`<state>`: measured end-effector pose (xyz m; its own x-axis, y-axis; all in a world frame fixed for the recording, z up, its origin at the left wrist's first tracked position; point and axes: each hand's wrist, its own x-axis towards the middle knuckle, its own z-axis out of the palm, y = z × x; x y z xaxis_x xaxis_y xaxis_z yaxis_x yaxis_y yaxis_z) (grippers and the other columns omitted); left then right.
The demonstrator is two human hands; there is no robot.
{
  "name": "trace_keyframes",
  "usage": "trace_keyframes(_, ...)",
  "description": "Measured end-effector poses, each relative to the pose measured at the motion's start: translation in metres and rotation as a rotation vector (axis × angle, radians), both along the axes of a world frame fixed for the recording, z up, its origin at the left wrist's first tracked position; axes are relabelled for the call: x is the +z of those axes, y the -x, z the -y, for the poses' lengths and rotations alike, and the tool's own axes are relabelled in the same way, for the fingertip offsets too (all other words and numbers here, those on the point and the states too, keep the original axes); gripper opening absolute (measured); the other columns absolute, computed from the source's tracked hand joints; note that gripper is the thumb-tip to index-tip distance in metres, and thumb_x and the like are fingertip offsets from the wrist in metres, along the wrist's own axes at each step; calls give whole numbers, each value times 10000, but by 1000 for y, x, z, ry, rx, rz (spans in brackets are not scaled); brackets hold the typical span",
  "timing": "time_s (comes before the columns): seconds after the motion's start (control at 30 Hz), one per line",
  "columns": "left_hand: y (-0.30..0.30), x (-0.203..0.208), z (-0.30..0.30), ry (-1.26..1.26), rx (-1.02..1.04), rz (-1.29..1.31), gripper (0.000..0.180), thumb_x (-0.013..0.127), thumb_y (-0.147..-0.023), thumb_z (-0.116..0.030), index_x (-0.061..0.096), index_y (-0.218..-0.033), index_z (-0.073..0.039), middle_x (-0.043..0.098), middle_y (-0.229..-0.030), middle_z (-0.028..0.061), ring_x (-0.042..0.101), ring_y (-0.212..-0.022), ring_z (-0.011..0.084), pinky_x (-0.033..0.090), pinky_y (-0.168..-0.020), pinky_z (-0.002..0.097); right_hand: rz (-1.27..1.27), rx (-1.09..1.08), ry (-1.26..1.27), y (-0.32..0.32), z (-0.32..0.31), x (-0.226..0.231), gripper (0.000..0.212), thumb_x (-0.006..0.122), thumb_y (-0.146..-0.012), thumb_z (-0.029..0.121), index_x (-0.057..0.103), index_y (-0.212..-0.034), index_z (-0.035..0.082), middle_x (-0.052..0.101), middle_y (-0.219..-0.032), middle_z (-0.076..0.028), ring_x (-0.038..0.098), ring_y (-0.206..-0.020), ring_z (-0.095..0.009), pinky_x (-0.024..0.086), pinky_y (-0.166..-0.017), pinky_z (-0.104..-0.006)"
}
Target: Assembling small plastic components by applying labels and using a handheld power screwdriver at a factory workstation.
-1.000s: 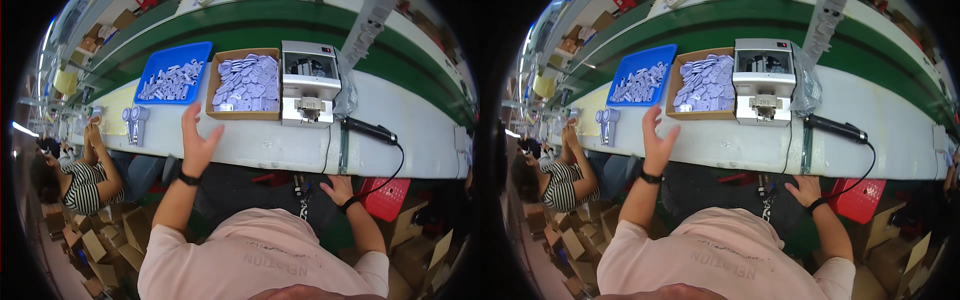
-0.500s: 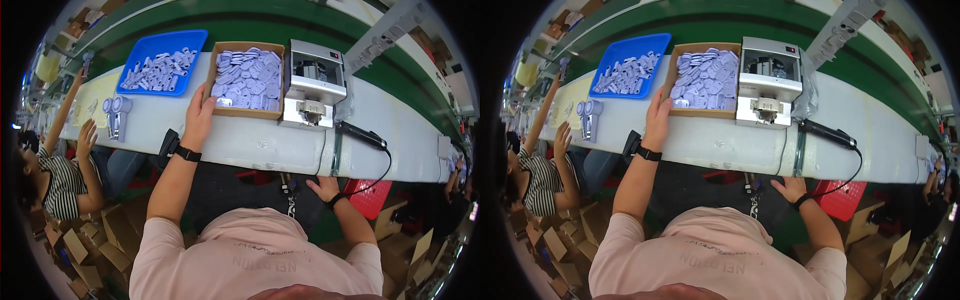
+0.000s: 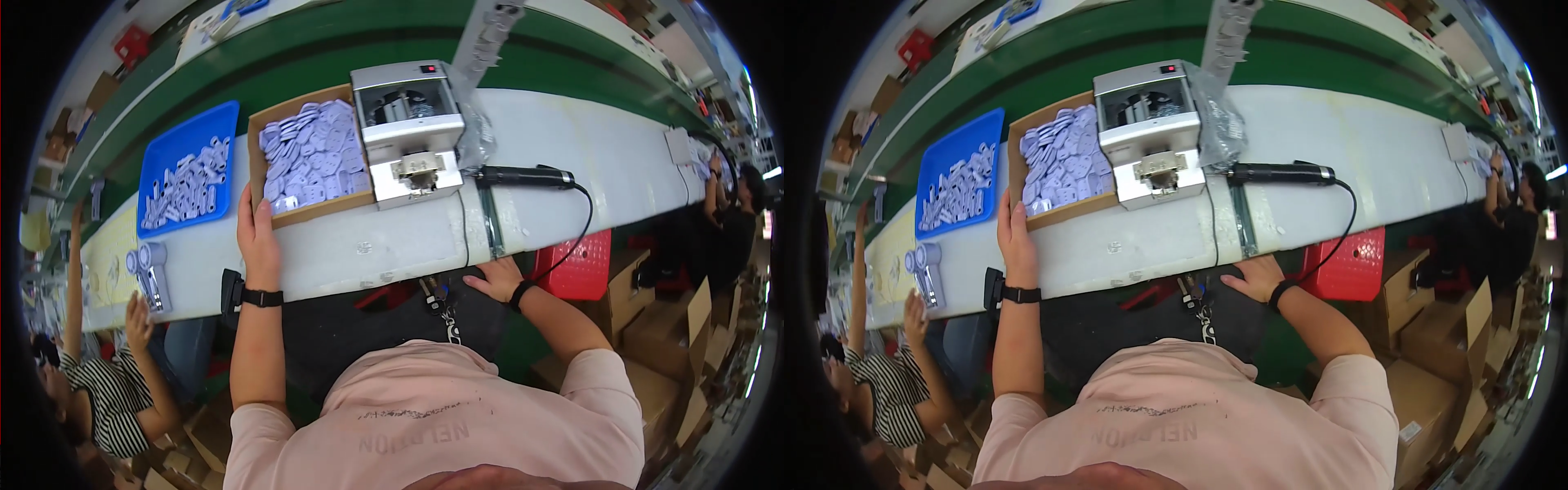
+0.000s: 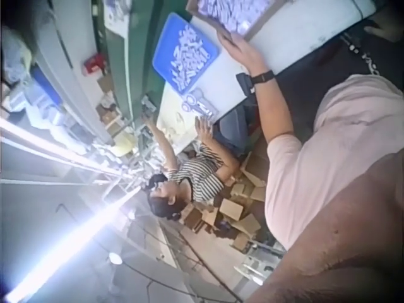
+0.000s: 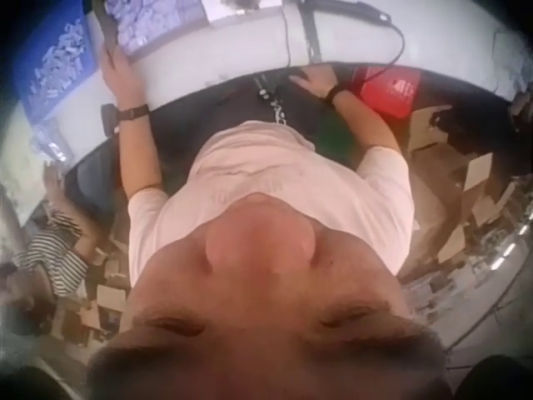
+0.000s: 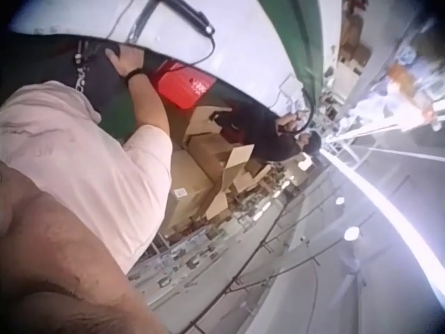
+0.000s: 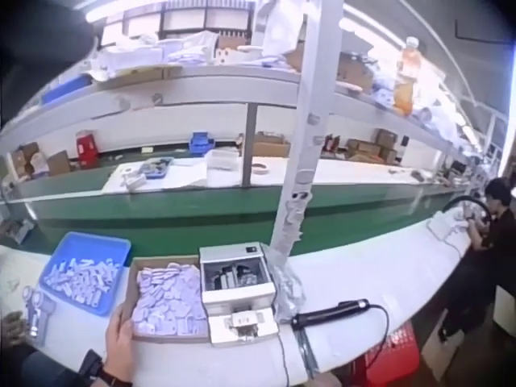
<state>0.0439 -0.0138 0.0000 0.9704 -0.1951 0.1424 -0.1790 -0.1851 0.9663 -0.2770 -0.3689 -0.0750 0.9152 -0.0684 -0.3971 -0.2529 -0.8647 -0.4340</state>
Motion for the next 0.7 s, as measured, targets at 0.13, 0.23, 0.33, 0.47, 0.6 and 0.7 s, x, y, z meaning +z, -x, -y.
trace_keyframes(0.13, -8, -7, -5, -66, 27, 48, 539, 515, -1113, -244, 471, -1549, 70, 538, -1546, 174, 508, -1408, 236, 368, -1189, 334, 70, 26, -2, 0, 2, -9, 688, 577, -994, 583, 599, -1485, 101, 552, -1538, -227, 479, -1431, -437, 307, -1236, -512)
trace_keyframes(0.23, -10, -17, -4, -70, 21, 71, 537, 508, -1116, -249, 471, -1546, 70, 552, -1529, 171, 518, -1393, 231, 374, -1182, 332, 155, 29, 19, 3, 2, -19, 664, 581, -990, 576, 612, -1480, 130, 587, -1503, -216, 514, -1401, -427, 312, -1229, -527)
trace_keyframes(0.33, -10, -16, -4, -33, 19, 55, 533, 504, -1117, -246, 470, -1545, 69, 567, -1508, 168, 527, -1376, 224, 382, -1173, 332, 176, 51, 77, 5, 1, -23, 670, 561, -992, 591, 599, -1506, 162, 580, -1520, -201, 498, -1426, -404, 286, -1243, -526)
trace_keyframes(0.47, -8, -15, 1, -39, 34, 70, 523, 491, -1123, -244, 474, -1538, 72, 566, -1510, 191, 536, -1372, 245, 389, -1173, 346, 207, 45, 97, 13, 1, -22, 669, 541, -995, 601, 586, -1530, 202, 561, -1549, -185, 477, -1456, -375, 253, -1257, -534)
trace_keyframes(0.6, -12, -12, -3, -92, 11, 105, 532, 479, -1127, -261, 468, -1539, 75, 568, -1506, 197, 539, -1368, 250, 392, -1171, 345, 121, 12, 34, 12, -1, -10, 663, 533, -997, 599, 576, -1545, 228, 546, -1573, -160, 465, -1474, -350, 219, -1273, -535)
trace_keyframes(0.7, -12, -12, -1, -126, 37, 128, 543, 470, -1130, -278, 464, -1540, 77, 567, -1503, 202, 541, -1365, 256, 392, -1169, 343, 157, 3, 35, 12, -3, -11, 658, 530, -999, 603, 584, -1538, 230, 542, -1582, -141, 465, -1477, -339, 193, -1283, -538)
